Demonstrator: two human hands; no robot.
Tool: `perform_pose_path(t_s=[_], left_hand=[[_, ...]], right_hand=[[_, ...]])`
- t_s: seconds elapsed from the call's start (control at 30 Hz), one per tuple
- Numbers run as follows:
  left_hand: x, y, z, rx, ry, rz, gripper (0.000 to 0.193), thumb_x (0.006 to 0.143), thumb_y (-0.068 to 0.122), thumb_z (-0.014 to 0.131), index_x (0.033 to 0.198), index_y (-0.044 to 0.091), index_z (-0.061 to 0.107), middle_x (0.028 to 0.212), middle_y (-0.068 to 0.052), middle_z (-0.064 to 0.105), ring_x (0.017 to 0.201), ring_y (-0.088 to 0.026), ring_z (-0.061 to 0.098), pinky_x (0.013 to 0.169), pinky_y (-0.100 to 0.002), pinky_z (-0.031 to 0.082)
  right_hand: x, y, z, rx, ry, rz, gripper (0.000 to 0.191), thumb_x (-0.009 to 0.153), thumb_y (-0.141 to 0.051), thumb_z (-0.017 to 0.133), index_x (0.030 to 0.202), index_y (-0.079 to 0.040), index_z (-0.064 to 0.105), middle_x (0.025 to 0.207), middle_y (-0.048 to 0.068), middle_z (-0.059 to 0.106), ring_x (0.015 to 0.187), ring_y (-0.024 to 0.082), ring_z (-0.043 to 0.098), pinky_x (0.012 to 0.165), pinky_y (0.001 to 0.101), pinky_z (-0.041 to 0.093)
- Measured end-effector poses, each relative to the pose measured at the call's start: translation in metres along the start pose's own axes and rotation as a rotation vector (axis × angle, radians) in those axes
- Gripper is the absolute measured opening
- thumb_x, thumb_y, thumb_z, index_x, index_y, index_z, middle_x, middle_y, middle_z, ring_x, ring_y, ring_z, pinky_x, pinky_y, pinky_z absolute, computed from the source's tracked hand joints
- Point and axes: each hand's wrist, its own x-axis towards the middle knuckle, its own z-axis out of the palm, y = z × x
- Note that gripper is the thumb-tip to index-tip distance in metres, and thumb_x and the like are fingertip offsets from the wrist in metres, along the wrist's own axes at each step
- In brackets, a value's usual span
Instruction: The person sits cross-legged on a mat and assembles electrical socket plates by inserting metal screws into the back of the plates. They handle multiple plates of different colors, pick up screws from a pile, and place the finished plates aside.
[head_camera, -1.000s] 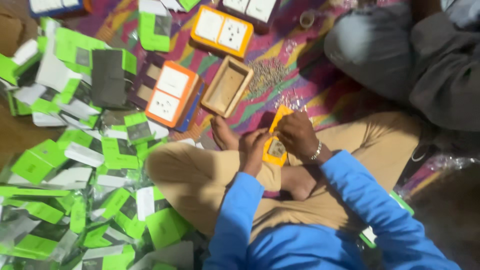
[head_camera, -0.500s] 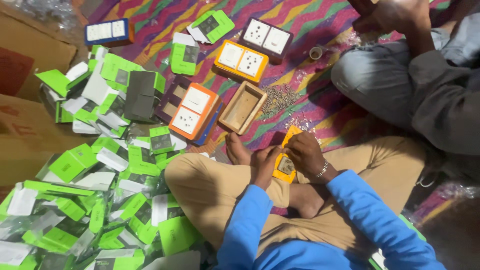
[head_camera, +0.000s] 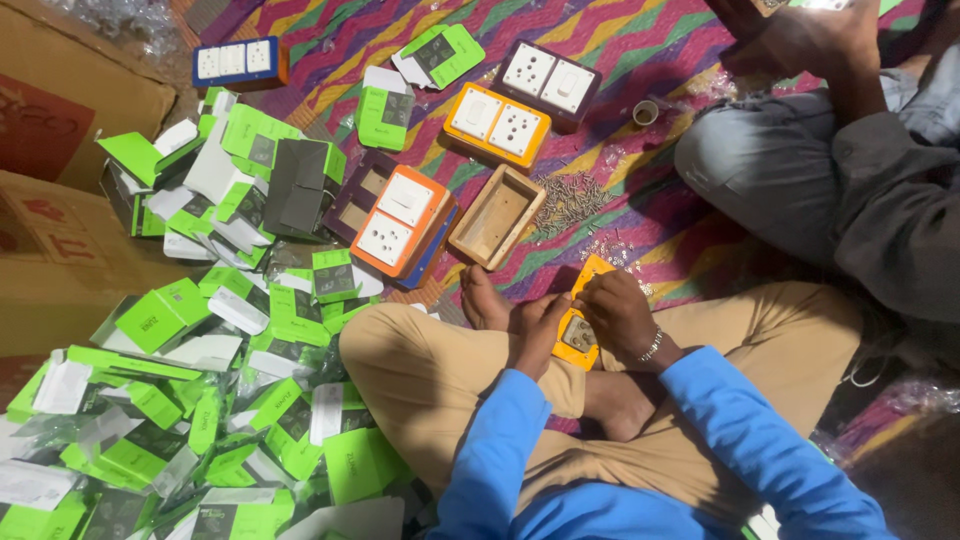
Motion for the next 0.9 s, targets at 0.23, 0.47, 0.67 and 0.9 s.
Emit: perform_pose_path(t_s=[0.23, 0.47, 0.67, 0.9], left_hand=[[0.002, -0.004, -0.002, -0.054, -0.009, -0.032, 0.030, 0.101, 0.022, 0.064, 0.109, -0.006, 0.072, 0.093, -0.004, 0.073, 0.079, -0.007, 0.065, 0.071, -0.023, 0.053], [0.004, -0.008, -0.003, -0.005, 0.002, 0.009, 0.030, 0.102, 0.022, 0.065, 0.111, -0.006, 0.073, 0.094, -0.002, 0.073, 0.080, -0.006, 0.063, 0.073, -0.022, 0.052], [0.001, -0.003, -0.001, -0.003, -0.003, 0.007, 0.031, 0.101, 0.021, 0.065, 0.112, -0.007, 0.072, 0.094, -0.003, 0.073, 0.081, -0.007, 0.064, 0.074, -0.023, 0.053], [0.002, 0.000, -0.003, 0.126, 0.036, 0.003, 0.033, 0.100, 0.022, 0.066, 0.116, -0.006, 0.073, 0.095, -0.004, 0.074, 0.081, -0.007, 0.064, 0.073, -0.023, 0.053]], right_hand=[[0.008, -0.009, -0.017, 0.048, -0.096, -0.059, 0.020, 0.079, -0.002, 0.077, 0.097, -0.003, 0.068, 0.096, 0.009, 0.062, 0.091, 0.029, 0.059, 0.081, 0.0407, 0.048], [0.018, -0.011, -0.026, 0.077, -0.173, -0.026, 0.012, 0.079, -0.002, 0.074, 0.091, -0.003, 0.070, 0.092, 0.009, 0.064, 0.090, 0.029, 0.059, 0.081, 0.0404, 0.048], [0.025, -0.014, -0.033, 0.065, -0.195, -0.002, 0.007, 0.084, -0.009, 0.073, 0.088, -0.005, 0.070, 0.091, 0.008, 0.066, 0.089, 0.028, 0.061, 0.081, 0.0413, 0.048], [0.029, -0.013, -0.034, -0.020, -0.304, 0.042, 0.010, 0.081, -0.012, 0.072, 0.088, -0.006, 0.070, 0.088, 0.011, 0.064, 0.088, 0.032, 0.060, 0.079, 0.0444, 0.045]])
